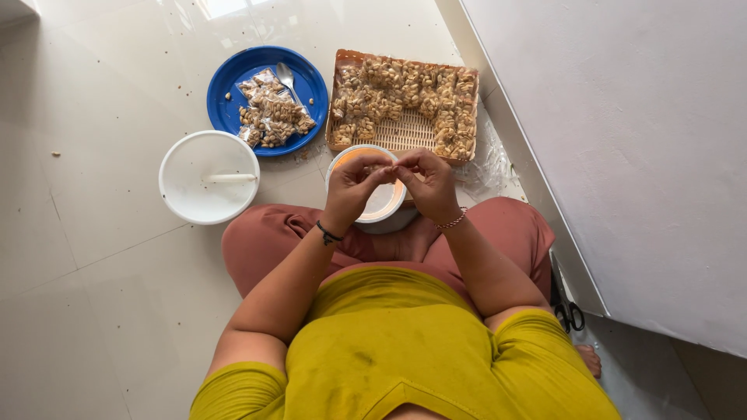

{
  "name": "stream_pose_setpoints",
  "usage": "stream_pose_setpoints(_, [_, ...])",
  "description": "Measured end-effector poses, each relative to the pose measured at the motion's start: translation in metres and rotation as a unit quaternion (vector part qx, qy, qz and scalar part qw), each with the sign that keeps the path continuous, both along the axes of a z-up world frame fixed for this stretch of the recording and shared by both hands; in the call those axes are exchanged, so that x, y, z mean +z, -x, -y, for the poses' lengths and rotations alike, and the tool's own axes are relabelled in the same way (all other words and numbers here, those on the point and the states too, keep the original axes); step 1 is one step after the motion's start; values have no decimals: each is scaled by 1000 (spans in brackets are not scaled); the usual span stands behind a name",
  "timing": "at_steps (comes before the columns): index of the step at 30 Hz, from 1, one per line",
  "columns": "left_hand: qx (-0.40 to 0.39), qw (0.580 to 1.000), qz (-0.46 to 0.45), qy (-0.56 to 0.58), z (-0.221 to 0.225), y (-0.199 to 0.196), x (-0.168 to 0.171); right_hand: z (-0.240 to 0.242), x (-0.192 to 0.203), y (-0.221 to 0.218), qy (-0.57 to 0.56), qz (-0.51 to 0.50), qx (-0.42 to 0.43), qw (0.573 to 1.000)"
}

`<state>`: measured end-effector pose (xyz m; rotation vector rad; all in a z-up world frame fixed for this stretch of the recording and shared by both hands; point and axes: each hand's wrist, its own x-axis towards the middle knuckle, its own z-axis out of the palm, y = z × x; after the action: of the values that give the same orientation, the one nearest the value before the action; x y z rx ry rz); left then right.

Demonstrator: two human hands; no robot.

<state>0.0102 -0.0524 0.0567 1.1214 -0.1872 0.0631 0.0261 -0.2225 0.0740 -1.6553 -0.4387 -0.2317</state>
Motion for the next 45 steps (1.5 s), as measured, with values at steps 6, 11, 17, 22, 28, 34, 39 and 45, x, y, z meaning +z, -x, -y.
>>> stream_pose_setpoints(6, [48, 999, -13, 7, 7, 11, 12, -1, -11, 3, 3, 20, -9, 1000])
stream_pose_setpoints(11, [62, 998, -22, -18, 9, 12, 9, 0, -21, 0, -38, -9, 26, 999])
stream_pose_setpoints(17, [23, 996, -89, 6, 8, 11, 11, 4, -20, -2, -64, -33, 43, 997])
stream_pose_setpoints(22, [5, 993, -114, -24, -8, 4, 1, 9, -34, -5, -123, -101, 73, 985])
stream_pose_setpoints(28, [37, 987, -135, -73, -6, 12, 13, 9, -30, -3, -137, -131, 68, 979])
stream_pose_setpoints(34, [27, 982, -176, -61, -6, 12, 6, 12, -20, 2, -135, -170, 79, 973])
stream_pose_setpoints(39, [-7, 973, -232, -14, -13, 18, 22, 15, -31, 2, -136, -161, 72, 975])
stream_pose_setpoints(45, [51, 975, -212, -33, -8, 21, 15, 13, -24, 5, -122, -156, 77, 977])
